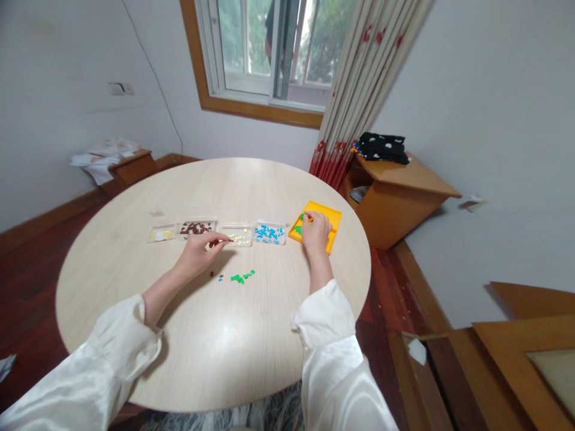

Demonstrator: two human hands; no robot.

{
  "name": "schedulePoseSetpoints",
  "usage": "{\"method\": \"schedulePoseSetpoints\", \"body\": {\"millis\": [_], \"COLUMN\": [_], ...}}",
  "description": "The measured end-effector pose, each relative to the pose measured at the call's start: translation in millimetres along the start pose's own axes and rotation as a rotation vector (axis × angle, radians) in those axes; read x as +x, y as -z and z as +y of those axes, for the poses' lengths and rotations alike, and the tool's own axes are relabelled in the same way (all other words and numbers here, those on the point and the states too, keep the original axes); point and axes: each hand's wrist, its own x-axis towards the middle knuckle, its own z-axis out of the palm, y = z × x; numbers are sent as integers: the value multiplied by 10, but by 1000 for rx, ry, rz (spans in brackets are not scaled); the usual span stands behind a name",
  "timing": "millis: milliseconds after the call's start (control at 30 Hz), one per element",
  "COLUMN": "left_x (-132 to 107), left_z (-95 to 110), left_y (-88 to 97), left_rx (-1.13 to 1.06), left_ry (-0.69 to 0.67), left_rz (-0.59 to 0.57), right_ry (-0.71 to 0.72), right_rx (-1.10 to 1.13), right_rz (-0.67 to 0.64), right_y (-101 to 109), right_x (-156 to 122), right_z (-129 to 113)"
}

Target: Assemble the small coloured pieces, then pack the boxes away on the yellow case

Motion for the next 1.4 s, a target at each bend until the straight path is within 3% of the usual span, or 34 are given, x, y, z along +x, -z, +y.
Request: {"method": "schedulePoseSetpoints", "body": {"millis": [100,300,467,667,800,900,1200,1400], "left_x": [7,33,102,157,161,152,124,139], "left_z": [-13,20,-135,-370,-457,-536,-605,-545], "left_y": [2,54,186,395,435,422,394,383], "left_rx": [-25,-38,-56,137,246,291,437,449], "left_ry": [32,82,175,367,407,388,407,424], "left_rz": [103,203,357,511,470,438,361,363], "right_ry": [34,52,182,291,309,313,265,268], "right_rx": [9,46,188,359,386,343,338,297], "right_rz": [-15,-9,-56,-537,-908,-1090,-1350,-1371], "right_y": [0,43,131,159,108,98,107,80], "right_x": [-2,-11,-89,-335,-461,-490,-489,-488], "right_z": [-21,-88,-338,-718,-814,-818,-792,-775]}}
